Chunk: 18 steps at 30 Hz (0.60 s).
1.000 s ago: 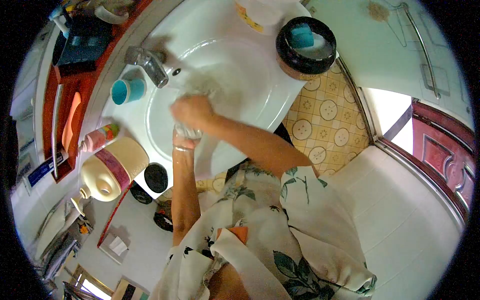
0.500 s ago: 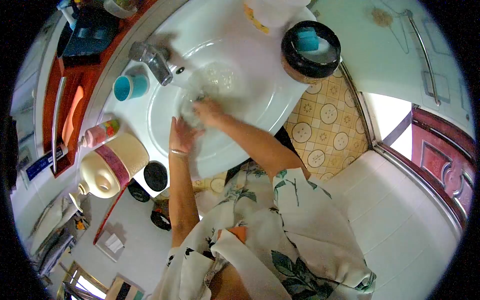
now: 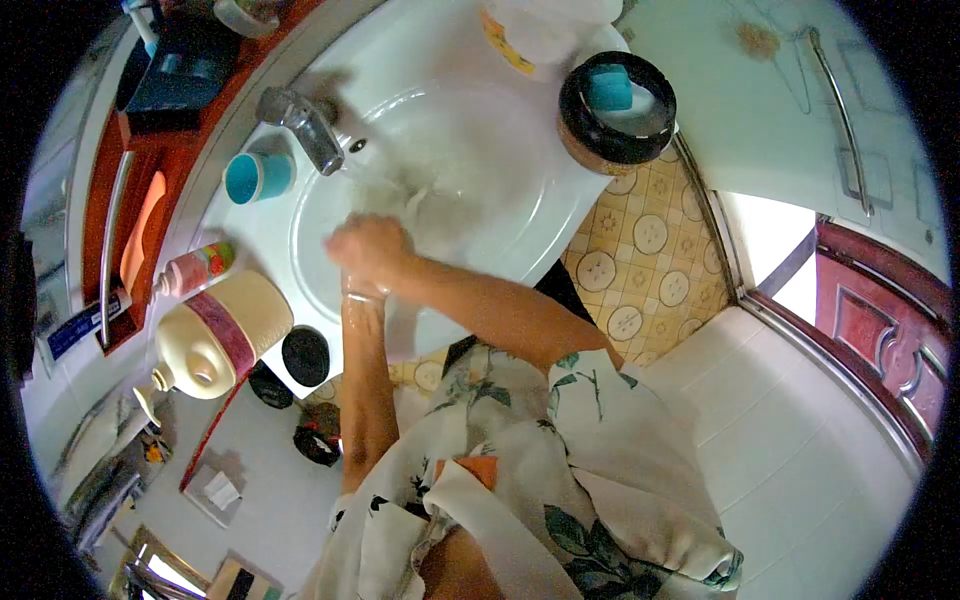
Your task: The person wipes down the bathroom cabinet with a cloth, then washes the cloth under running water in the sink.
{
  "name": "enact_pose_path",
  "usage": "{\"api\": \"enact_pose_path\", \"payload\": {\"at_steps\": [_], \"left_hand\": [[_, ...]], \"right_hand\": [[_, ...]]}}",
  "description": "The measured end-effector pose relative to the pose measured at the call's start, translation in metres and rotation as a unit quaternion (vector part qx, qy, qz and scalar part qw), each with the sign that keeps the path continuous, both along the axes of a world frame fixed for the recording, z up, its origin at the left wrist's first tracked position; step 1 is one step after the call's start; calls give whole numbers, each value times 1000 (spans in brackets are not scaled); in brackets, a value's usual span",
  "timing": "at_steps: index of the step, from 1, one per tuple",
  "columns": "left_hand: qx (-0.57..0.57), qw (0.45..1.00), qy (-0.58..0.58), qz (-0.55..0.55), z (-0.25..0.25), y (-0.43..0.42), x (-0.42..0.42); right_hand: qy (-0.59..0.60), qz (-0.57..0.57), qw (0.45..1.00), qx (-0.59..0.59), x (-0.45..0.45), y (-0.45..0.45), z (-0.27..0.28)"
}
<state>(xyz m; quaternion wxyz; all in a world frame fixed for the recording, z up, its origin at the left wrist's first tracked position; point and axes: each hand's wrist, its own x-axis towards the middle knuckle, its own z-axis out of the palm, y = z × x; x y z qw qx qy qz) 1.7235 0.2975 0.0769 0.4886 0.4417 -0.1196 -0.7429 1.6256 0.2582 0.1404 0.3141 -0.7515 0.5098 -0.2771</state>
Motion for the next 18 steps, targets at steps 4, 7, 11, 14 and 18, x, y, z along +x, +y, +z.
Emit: {"api": "enact_pose_path", "payload": {"at_steps": [4, 7, 11, 14, 18], "left_hand": [[35, 999, -35, -7, 14, -10, -5], [63, 971, -230, 29, -2, -7, 10], [134, 975, -176, 27, 10, 2, 16], [163, 984, -54, -42, 6, 1, 29], [38, 991, -45, -120, -3, 18, 31]], "right_hand": [[54, -52, 988, 135, -46, -32, -23], [118, -79, 988, 68, -81, -46, -40], [160, -239, 954, -81, -99, -34, -90], [52, -106, 970, 212, -54, -2, -86], [30, 99, 979, 176, 17, 40, -22]]}}
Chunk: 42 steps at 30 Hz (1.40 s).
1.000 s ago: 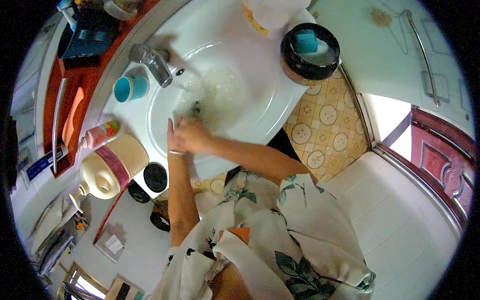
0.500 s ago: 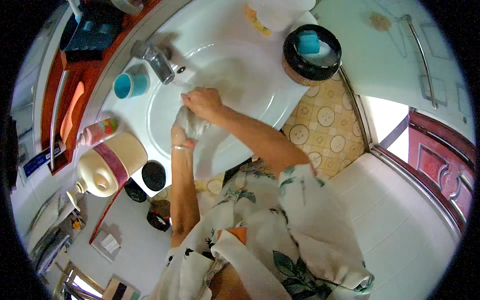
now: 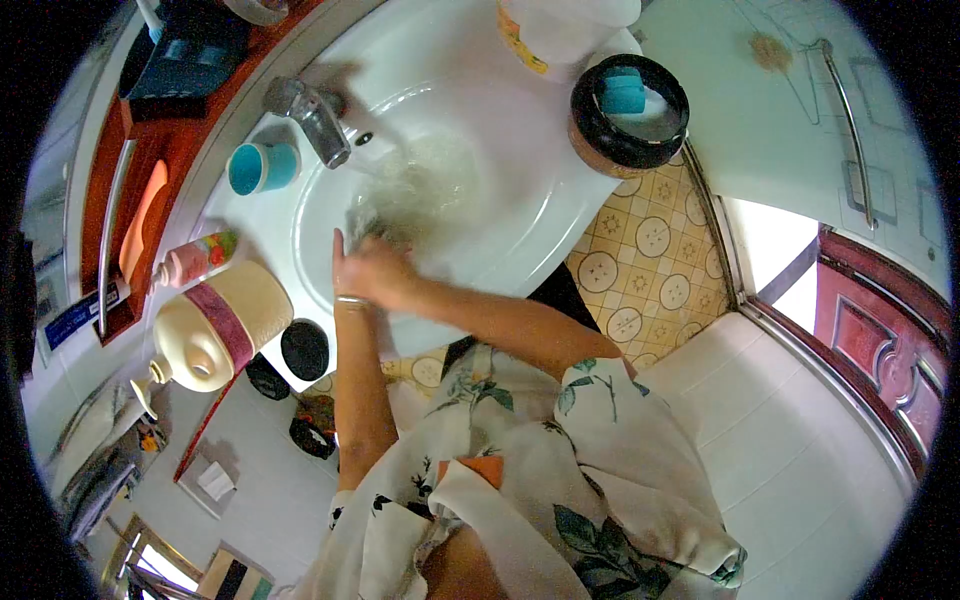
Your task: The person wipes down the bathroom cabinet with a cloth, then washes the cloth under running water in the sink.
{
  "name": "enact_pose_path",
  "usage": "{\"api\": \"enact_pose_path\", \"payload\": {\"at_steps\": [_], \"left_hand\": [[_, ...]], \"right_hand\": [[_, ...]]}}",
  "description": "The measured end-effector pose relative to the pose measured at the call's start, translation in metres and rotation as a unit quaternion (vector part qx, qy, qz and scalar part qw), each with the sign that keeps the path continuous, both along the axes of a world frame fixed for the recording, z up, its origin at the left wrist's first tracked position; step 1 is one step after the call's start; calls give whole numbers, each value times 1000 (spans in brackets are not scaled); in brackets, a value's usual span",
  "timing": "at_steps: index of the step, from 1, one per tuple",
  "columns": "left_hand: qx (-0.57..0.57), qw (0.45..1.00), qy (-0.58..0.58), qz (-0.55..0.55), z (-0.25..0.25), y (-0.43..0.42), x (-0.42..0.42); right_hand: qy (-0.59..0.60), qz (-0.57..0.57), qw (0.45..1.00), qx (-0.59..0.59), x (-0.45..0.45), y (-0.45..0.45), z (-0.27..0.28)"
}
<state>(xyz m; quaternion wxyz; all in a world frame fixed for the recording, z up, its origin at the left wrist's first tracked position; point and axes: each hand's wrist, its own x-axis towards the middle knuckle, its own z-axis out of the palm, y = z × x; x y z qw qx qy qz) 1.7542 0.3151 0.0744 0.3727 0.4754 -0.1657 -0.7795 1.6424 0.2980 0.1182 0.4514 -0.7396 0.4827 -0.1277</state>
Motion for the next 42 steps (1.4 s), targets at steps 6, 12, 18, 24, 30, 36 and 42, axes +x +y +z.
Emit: {"api": "enact_pose_path", "payload": {"at_steps": [6, 12, 18, 24, 30, 36, 42], "left_hand": [[-109, 962, -250, 22, 80, -4, -35], [-6, 973, 132, 188, -17, -9, -28], [-17, 984, -66, 163, 55, -32, -32], [19, 975, -177, 136, 38, -25, -7], [125, 978, -141, 89, 24, -12, -6], [161, 977, -101, 91, -5, -23, 1], [-110, 967, 38, 226, 46, -12, -33]], "right_hand": [[-154, -7, 956, -251, 11, 31, 32], [-4, -135, 971, -196, -19, -49, 7], [168, -198, 965, -38, -106, -90, -33], [254, -137, 936, -200, -90, -53, -102], [-15, -19, 998, 50, -108, -80, -66], [173, -126, 974, -80, -75, -69, -41], [-149, 63, 980, -117, -7, 2, 41]]}}
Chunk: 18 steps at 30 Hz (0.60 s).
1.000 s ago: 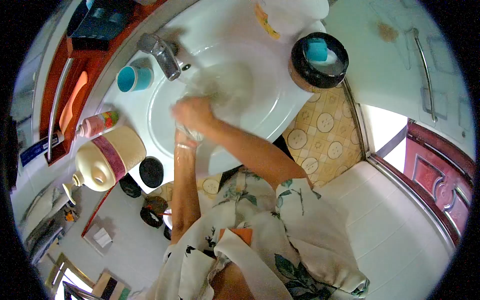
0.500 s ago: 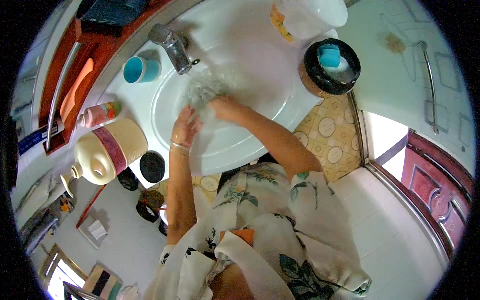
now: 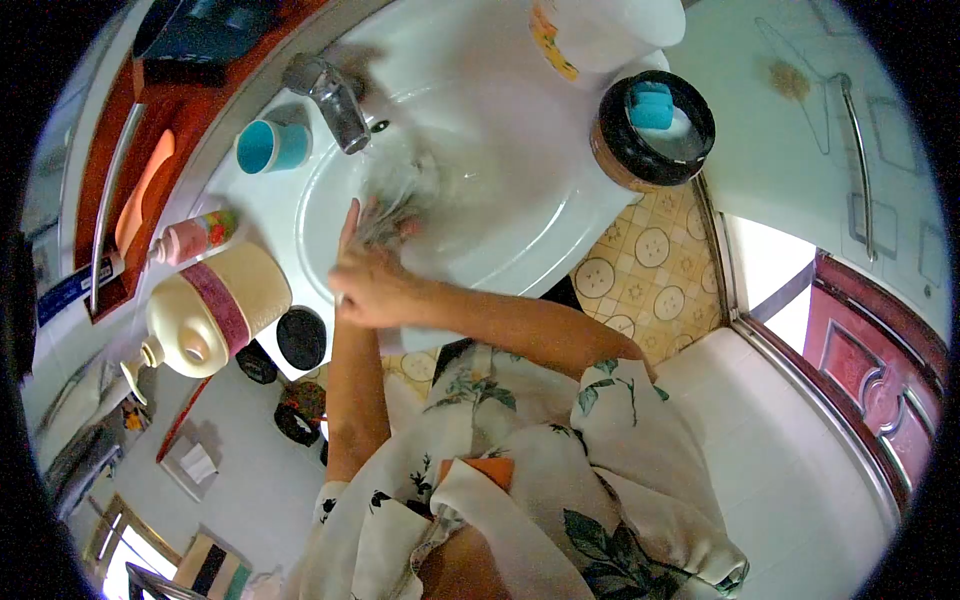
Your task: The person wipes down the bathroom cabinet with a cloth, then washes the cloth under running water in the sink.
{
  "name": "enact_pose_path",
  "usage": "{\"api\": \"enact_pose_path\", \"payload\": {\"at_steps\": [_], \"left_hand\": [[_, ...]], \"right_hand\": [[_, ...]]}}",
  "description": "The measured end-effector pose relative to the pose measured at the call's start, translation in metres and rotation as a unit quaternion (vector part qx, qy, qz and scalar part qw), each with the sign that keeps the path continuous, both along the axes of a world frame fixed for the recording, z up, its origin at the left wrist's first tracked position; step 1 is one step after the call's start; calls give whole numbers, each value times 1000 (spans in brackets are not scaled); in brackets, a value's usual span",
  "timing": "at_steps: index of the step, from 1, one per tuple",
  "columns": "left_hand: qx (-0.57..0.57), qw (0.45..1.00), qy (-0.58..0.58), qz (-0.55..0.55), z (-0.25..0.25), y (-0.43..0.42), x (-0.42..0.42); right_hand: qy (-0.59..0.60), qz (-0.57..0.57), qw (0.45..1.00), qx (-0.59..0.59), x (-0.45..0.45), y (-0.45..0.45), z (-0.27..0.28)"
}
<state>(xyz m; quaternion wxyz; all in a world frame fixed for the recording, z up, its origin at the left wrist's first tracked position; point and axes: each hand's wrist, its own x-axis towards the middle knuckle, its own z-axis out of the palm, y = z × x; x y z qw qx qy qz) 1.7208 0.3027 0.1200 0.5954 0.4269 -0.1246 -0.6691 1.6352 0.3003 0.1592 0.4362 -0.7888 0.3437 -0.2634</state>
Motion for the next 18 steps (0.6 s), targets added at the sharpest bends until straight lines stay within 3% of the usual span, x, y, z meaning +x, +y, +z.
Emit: {"api": "enact_pose_path", "payload": {"at_steps": [3, 4, 6, 9, 10, 11, 13, 14, 16, 17, 18], "left_hand": [[-36, 998, -41, -44, 10, 1, 1], [-35, 998, -42, -42, 6, 2, 2], [-114, 990, 2, -79, -18, 6, 2], [-193, 973, 47, -116, -21, 3, -4], [28, 994, 85, -66, 3, -4, -9], [245, 962, 120, -12, 16, -9, -11], [209, 966, 151, -32, -2, 0, 1], [217, 967, 133, -29, -3, 3, 3], [228, 967, 113, -23, -8, 6, 10], [221, 967, 121, -23, -12, 8, 15], [215, 968, 128, -24, -15, 9, 20]], "right_hand": [[3, 49, 999, -18, 0, 2, 31], [-29, 17, 996, -83, 3, -2, 22], [129, 19, 991, -23, -6, -29, 16], [124, -198, 959, 164, -20, -70, -42], [154, -240, 933, 221, -28, -77, -56], [154, -239, 933, 219, -35, -78, -77], [229, -209, 947, 80, -47, -73, -108], [229, -206, 948, 80, -54, -75, -116], [360, -114, 918, 121, -60, -78, -120], [358, -112, 919, 122, -58, -79, -135], [329, -195, 921, 66, -54, -76, -162]]}}
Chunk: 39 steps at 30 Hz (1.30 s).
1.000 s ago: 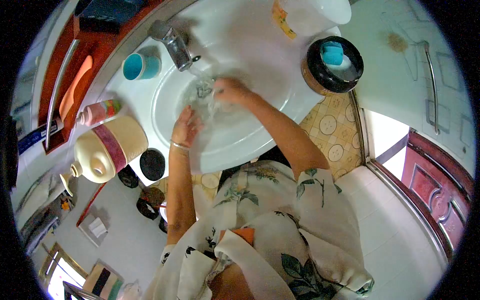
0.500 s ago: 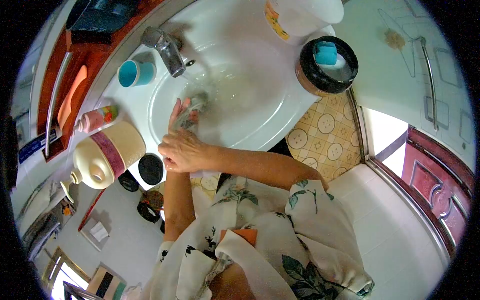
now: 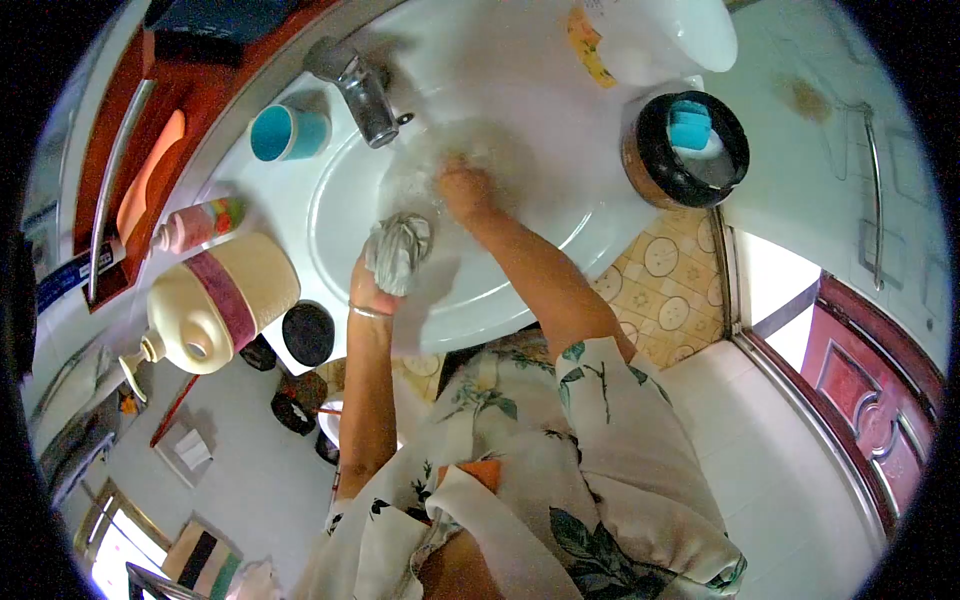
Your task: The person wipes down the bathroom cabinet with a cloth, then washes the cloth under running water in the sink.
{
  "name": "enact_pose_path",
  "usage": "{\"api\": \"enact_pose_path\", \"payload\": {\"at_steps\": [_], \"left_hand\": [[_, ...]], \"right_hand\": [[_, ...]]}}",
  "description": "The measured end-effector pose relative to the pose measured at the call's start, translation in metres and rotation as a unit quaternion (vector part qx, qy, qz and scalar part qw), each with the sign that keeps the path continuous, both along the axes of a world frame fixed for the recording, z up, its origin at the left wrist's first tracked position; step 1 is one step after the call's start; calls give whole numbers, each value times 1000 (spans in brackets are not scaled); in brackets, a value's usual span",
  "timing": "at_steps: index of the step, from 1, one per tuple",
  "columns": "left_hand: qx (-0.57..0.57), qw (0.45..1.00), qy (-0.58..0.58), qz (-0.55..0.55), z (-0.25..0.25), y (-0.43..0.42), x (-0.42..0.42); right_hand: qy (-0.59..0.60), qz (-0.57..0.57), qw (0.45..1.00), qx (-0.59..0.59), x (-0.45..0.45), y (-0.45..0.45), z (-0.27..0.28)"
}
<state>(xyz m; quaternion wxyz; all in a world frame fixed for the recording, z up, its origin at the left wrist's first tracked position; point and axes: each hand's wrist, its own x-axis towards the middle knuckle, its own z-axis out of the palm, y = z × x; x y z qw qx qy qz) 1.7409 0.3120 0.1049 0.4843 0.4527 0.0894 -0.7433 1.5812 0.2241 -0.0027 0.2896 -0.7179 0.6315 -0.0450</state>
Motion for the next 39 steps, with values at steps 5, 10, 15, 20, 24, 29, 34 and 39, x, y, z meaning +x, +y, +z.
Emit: {"api": "enact_pose_path", "payload": {"at_steps": [5, 10, 15, 20, 24, 29, 34, 39], "left_hand": [[20, 999, -27, 22, 18, 0, 1], [15, 1000, -22, 11, 4, 1, 6], [27, 999, 9, 23, 0, 7, 8], [24, 1000, -10, -7, -2, 12, 8], [6, 1000, -7, -13, 13, 4, -9], [26, 998, 44, -48, 31, -16, -21], [-31, 981, -171, -81, 23, -24, -14], [65, 970, -200, -124, -37, -16, 5]], "right_hand": [[-13, 11, 990, -140, 0, 0, -7], [15, 49, 977, -205, 2, 6, 6], [82, 83, 963, -244, 0, 9, -12], [59, 35, 990, 121, -11, -19, 34], [-194, -78, 976, 55, -15, 5, 24], [-487, 70, 857, 156, -33, 37, 51], [-359, -86, 826, 426, -68, -8, 116], [17, -117, 993, 20, -67, 1, 68]]}}
